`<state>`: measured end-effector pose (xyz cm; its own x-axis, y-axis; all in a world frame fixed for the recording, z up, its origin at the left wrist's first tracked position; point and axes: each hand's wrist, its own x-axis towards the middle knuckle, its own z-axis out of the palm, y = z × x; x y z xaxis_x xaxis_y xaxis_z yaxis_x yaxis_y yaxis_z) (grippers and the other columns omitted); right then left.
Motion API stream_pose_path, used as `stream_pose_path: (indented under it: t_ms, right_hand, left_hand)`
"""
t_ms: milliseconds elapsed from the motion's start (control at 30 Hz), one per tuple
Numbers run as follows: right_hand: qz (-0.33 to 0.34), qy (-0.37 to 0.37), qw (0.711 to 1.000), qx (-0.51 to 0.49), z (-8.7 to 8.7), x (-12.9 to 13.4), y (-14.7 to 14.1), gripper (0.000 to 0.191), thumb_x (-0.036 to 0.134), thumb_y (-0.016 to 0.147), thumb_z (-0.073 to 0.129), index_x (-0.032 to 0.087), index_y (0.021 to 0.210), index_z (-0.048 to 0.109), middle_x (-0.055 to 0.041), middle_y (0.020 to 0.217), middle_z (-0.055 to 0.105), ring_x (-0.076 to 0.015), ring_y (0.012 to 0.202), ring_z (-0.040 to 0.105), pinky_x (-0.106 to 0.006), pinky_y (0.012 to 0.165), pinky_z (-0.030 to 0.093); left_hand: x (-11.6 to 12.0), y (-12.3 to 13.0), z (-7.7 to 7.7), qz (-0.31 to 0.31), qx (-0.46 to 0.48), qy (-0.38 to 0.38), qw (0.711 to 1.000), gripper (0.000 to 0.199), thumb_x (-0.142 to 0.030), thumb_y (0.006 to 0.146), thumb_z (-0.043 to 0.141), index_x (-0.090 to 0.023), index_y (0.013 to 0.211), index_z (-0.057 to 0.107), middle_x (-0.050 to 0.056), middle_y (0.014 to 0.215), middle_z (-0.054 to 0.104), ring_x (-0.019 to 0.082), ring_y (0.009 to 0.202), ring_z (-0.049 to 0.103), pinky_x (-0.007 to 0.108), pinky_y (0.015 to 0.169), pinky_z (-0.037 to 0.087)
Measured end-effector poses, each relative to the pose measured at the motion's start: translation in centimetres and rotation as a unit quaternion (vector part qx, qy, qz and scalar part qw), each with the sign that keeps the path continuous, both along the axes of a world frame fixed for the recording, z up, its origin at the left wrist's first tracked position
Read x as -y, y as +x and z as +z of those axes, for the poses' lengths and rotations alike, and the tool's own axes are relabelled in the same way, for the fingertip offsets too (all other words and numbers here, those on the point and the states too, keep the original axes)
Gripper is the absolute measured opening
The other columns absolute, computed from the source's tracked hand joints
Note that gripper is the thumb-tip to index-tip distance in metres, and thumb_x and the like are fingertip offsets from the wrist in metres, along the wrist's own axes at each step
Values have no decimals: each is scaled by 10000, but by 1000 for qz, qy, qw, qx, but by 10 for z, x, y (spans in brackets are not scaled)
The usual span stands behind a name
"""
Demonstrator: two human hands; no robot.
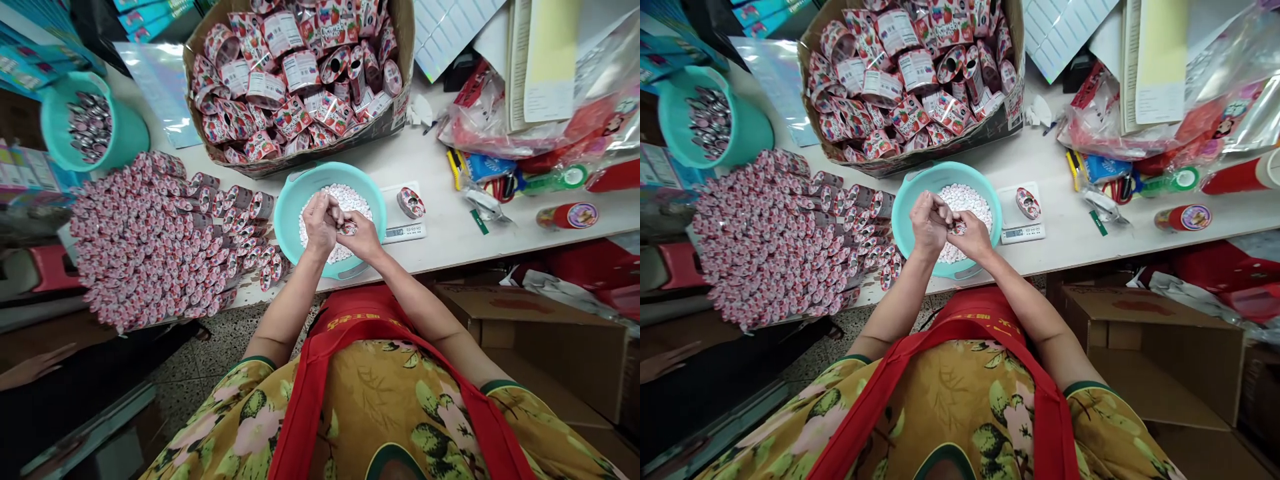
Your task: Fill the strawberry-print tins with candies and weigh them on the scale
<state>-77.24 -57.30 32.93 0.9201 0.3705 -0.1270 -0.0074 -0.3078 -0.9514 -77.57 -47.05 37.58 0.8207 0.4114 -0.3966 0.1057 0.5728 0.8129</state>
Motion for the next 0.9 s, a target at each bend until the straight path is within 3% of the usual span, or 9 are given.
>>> stream_pose_path:
  t_ms: [167,333,400,500,567,600,700,800,900]
  right_hand:
    - [-10,35,999,-9,4,12,7,331,297,694,713,212,1011,674,-42,1057,705,-208,998,662,-340,955,513]
    - [-21,74,997,-7,30,82,-4,400,353,716,797,231,1087,713,-54,1117,711,-216,1036,679,-365,962,537]
    - [-111,56,992,-13,33,125,-10,444,369,697,838,231,1100,711,-54,1088,720,-208,975,693,-370,921,559]
    - [-329,-7,944,-2,24,179,-6,463,365,675,859,228,1089,704,-53,1030,727,-187,879,691,-401,889,575]
    - [-402,-35,915,8,12,196,7,455,353,662,854,223,1070,701,-52,1012,720,-187,869,680,-433,906,573]
    - [-407,-42,913,10,4,197,15,455,349,658,848,212,1066,700,-55,1013,715,-191,879,676,-441,914,571]
    - [-354,-58,933,36,-21,178,42,479,369,667,828,166,1080,695,-66,1019,699,-197,916,662,-418,929,567]
    - [-269,-73,957,77,-47,148,68,469,393,707,792,166,1104,687,-74,1060,682,-206,975,651,-406,965,550]
    - [-217,-100,968,82,-60,129,83,446,412,751,758,177,1119,666,-92,1093,669,-231,1037,640,-441,1007,530]
  left_hand:
    - [-6,11,8,24,-6,0,1000,364,-476,978,579,-201,739,567,-40,560,420,81,451,441,217,556,494]
    - [-4,39,-12,-17,36,254,966,146,-304,917,655,-208,813,623,-6,743,566,120,667,573,237,707,527]
    - [17,55,-29,-173,80,383,904,22,-216,867,681,-207,860,662,34,916,651,180,931,635,300,894,529]
    - [64,83,-54,-430,158,511,727,157,-135,833,674,-210,969,699,75,1129,683,264,1275,541,461,1162,358]
    - [89,102,-64,-517,172,557,627,192,-149,862,647,-207,1037,702,92,1145,687,282,1290,540,529,1204,265]
    - [95,109,-66,-528,166,567,611,203,-181,882,638,-201,1075,697,99,1136,689,282,1250,569,529,1195,276]
    - [80,119,-59,-458,150,537,693,350,-311,895,663,-189,1223,655,108,1187,671,268,1164,613,428,1100,406]
    - [28,107,-42,-329,145,457,814,514,-378,864,709,-210,1335,589,90,1285,632,254,1183,598,367,1039,450]
    - [-22,75,-33,-254,98,377,885,534,-420,853,730,-224,1327,578,74,1226,652,221,1094,624,347,982,489]
